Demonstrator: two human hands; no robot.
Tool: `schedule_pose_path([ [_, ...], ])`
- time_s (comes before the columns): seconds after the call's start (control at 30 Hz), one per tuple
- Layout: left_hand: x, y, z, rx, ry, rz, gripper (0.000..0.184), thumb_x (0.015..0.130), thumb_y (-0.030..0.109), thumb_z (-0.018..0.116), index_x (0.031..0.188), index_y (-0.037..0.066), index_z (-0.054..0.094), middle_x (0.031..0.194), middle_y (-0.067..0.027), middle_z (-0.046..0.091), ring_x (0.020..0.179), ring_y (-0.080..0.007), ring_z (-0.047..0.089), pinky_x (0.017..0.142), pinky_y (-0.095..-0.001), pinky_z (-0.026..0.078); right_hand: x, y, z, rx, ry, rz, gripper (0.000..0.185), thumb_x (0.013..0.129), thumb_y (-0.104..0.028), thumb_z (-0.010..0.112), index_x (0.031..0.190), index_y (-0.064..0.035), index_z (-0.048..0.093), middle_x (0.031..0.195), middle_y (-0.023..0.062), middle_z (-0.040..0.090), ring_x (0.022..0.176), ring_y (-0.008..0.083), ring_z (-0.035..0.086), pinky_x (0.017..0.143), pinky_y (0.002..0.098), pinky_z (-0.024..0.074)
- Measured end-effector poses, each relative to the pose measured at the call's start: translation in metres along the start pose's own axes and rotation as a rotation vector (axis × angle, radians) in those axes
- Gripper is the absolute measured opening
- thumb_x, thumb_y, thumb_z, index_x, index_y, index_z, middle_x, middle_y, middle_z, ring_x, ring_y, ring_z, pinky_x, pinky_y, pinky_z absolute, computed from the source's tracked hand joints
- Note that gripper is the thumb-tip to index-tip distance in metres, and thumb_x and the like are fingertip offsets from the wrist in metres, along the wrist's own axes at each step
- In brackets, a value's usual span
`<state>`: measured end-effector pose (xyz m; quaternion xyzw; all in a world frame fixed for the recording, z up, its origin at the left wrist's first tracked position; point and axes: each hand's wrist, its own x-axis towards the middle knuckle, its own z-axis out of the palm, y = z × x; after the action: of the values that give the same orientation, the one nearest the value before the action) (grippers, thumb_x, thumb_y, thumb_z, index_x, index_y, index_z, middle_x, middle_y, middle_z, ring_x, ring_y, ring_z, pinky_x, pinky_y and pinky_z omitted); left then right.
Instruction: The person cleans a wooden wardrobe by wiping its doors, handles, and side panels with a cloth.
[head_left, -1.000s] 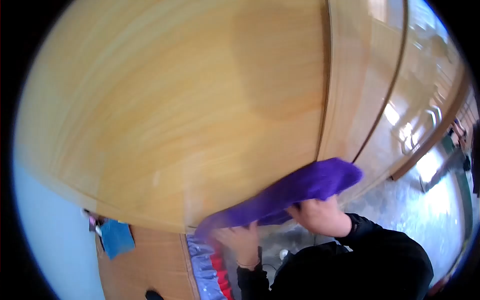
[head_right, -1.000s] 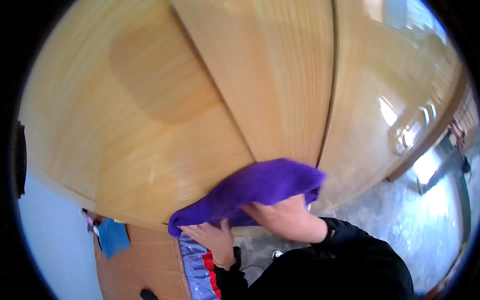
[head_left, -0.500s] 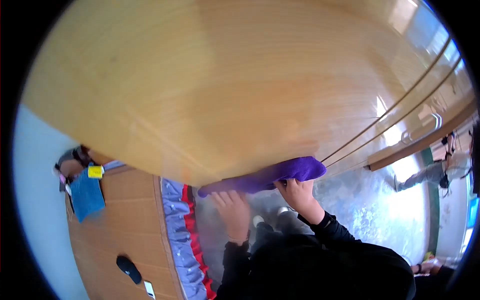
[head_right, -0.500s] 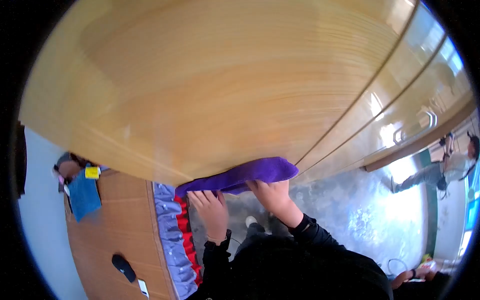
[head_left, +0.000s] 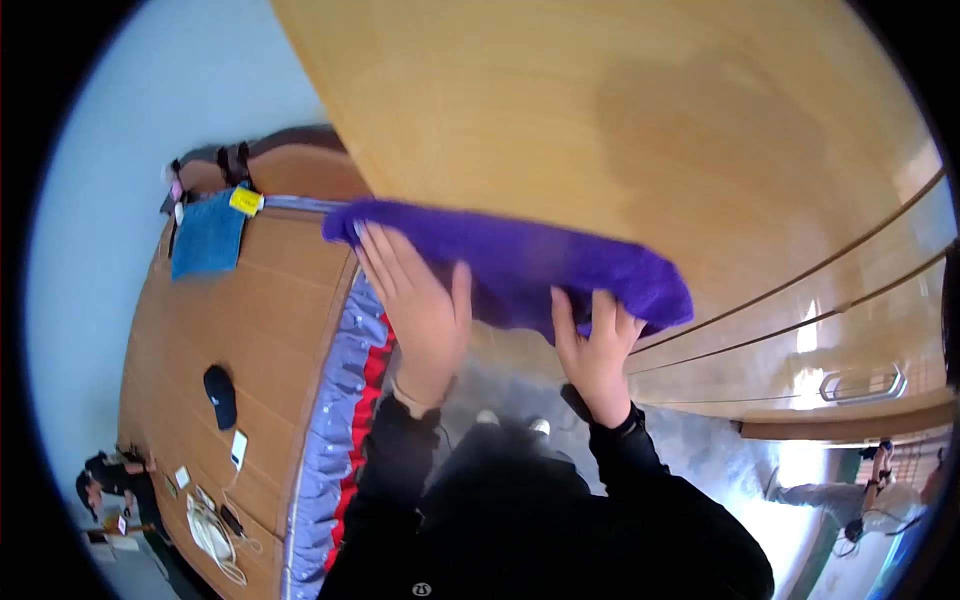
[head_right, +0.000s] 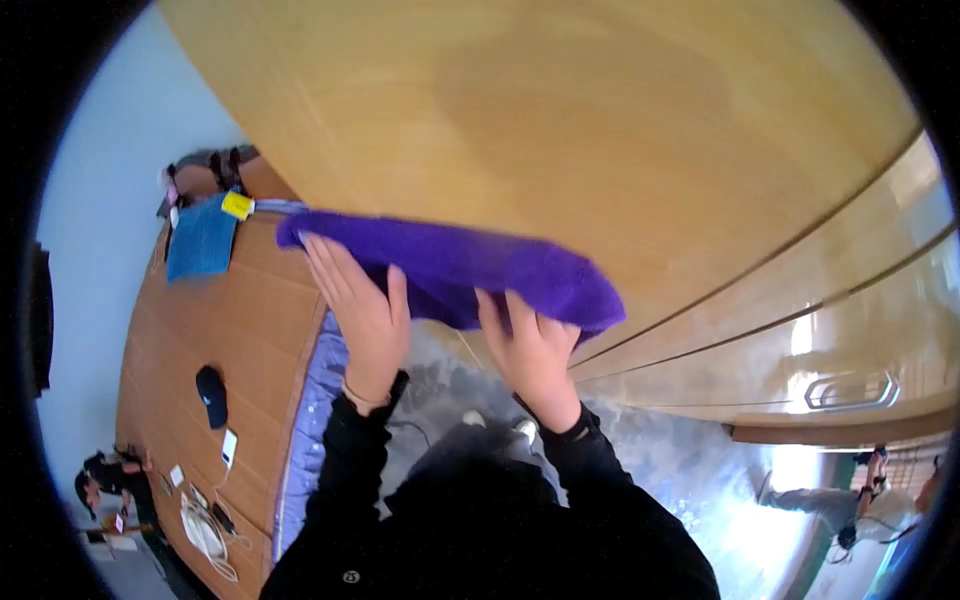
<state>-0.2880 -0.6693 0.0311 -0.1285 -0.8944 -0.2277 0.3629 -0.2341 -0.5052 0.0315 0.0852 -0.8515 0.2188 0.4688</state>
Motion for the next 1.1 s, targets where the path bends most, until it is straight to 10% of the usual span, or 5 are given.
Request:
schedule_pose_path([
  [0.5,-0.032,-0.089,0.103,-1.011,0.010,-0.009,0.052,0.090,0.027,0.044,0.126,-0.009,0.034,0.124,-0.0252,0.044,0.114,-0.0362,0.045,0.095,-0.0393,0.033,-0.055,-0.031,0.143,-0.229,0.087,0.236,0.038,0.077,-0.009,0.050,0.112,0.0055,0.044,0.109,0.0277,0.047,0.098,0.0453,0.043,0.086,0.0504,0.0329],
  [0.67,-0.067,-0.145,0.094,-1.212,-0.662,-0.279,0.048,0.092,0.019,0.035,0.133,-0.006,0.025,0.129,-0.0260,0.039,0.118,-0.0363,0.041,0.098,-0.0361,0.032,-0.174,-0.009,0.220,-0.471,0.034,0.029,0.033,0.068,-0.006,0.050,0.100,0.0016,0.056,0.102,0.0242,0.055,0.091,0.0433,0.051,0.083,0.0488,0.0407],
  [0.87,-0.011,-0.148,0.063,-1.533,-0.802,-0.239,0.057,0.090,0.021,0.036,0.136,-0.006,0.013,0.137,-0.0236,0.026,0.129,-0.0337,0.025,0.105,-0.0377,0.021,-0.121,-0.048,0.185,-0.409,0.045,0.295,0.026,0.068,-0.009,0.054,0.092,-0.0011,0.058,0.094,0.0195,0.056,0.089,0.0412,0.051,0.087,0.0517,0.0361],
  [1.0,0.022,-0.134,0.085,-1.356,-0.509,0.196,0.068,0.093,0.044,0.024,0.135,-0.009,0.013,0.141,-0.0262,0.016,0.132,-0.0366,0.016,0.108,-0.0383,0.012,-0.051,-0.020,0.143,-0.593,0.109,-0.135,0.034,0.074,-0.022,0.052,0.100,-0.0004,0.058,0.103,0.0211,0.055,0.102,0.0439,0.044,0.097,0.0538,0.0237],
  [1.1,0.070,-0.113,0.071,-1.356,-0.318,0.340,0.062,0.082,0.017,0.046,0.131,-0.011,0.020,0.138,-0.0282,0.019,0.130,-0.0417,0.015,0.108,-0.0432,0.011,0.025,-0.036,0.116,-0.552,0.492,0.076,0.056,0.083,-0.037,0.045,0.121,0.0037,0.043,0.121,0.0217,0.044,0.114,0.0426,0.037,0.102,0.0507,0.0177],
])
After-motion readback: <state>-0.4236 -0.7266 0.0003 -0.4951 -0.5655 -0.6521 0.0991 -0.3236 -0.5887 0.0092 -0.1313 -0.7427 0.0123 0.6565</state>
